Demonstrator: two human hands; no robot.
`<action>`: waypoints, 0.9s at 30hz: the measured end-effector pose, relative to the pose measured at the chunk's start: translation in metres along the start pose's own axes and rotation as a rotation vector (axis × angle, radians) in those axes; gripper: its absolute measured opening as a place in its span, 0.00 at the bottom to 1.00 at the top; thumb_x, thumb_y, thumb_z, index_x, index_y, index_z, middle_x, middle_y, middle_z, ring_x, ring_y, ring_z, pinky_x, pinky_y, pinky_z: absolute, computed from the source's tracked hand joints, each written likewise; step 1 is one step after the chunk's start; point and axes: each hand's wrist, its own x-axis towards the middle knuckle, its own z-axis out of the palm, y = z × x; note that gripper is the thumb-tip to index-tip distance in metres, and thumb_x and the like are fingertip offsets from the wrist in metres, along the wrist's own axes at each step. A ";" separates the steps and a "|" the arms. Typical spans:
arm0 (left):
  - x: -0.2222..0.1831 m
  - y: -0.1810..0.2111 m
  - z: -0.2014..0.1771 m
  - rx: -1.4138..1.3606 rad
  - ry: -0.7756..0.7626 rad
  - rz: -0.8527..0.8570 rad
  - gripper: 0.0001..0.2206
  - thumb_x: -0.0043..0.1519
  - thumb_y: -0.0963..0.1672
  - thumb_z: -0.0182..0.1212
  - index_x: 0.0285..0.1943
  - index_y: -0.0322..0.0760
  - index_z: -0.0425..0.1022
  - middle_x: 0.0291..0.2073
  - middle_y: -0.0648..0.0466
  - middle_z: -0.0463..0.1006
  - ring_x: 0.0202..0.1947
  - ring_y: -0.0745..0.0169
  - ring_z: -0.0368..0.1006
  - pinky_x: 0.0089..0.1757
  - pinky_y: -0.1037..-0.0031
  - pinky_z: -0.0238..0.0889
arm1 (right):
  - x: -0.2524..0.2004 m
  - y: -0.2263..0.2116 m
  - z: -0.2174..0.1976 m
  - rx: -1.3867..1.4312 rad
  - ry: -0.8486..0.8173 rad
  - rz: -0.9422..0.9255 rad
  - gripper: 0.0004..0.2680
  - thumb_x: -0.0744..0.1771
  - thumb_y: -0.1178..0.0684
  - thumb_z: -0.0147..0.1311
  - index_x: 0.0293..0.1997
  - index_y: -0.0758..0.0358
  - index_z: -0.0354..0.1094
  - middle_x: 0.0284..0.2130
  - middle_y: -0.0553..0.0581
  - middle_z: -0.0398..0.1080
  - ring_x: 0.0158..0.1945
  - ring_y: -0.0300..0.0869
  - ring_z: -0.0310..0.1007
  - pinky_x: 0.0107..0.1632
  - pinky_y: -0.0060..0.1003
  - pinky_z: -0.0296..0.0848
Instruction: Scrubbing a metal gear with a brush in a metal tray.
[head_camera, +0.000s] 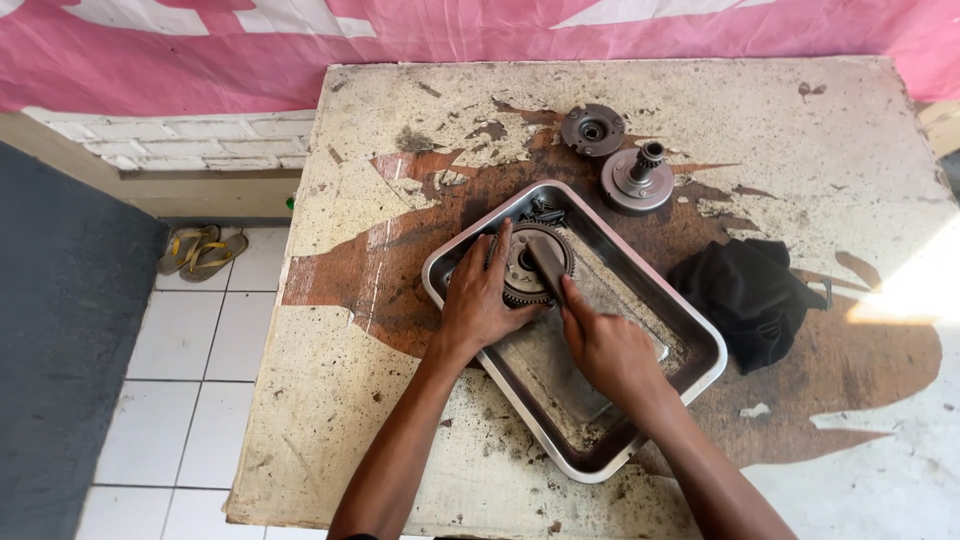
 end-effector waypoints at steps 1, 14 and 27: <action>-0.002 0.002 0.000 0.000 0.007 -0.009 0.57 0.45 0.58 0.74 0.82 0.40 0.44 0.59 0.32 0.68 0.65 0.24 0.63 0.57 0.44 0.64 | 0.009 0.000 0.000 -0.005 -0.005 -0.008 0.19 0.70 0.43 0.40 0.71 0.43 0.58 0.35 0.72 0.78 0.38 0.68 0.79 0.43 0.61 0.77; -0.004 0.002 -0.012 -0.044 -0.172 -0.027 0.56 0.47 0.59 0.72 0.83 0.47 0.40 0.66 0.29 0.62 0.70 0.24 0.55 0.61 0.42 0.56 | 0.049 0.046 -0.025 0.588 -0.152 0.046 0.18 0.70 0.44 0.41 0.69 0.51 0.61 0.18 0.64 0.71 0.20 0.46 0.70 0.23 0.38 0.70; -0.002 0.005 -0.013 -0.020 -0.106 -0.016 0.59 0.44 0.59 0.76 0.82 0.42 0.40 0.61 0.31 0.65 0.68 0.23 0.58 0.60 0.40 0.58 | -0.029 0.005 -0.016 -0.062 -0.058 0.089 0.19 0.69 0.42 0.39 0.71 0.38 0.57 0.38 0.65 0.79 0.39 0.66 0.79 0.46 0.60 0.78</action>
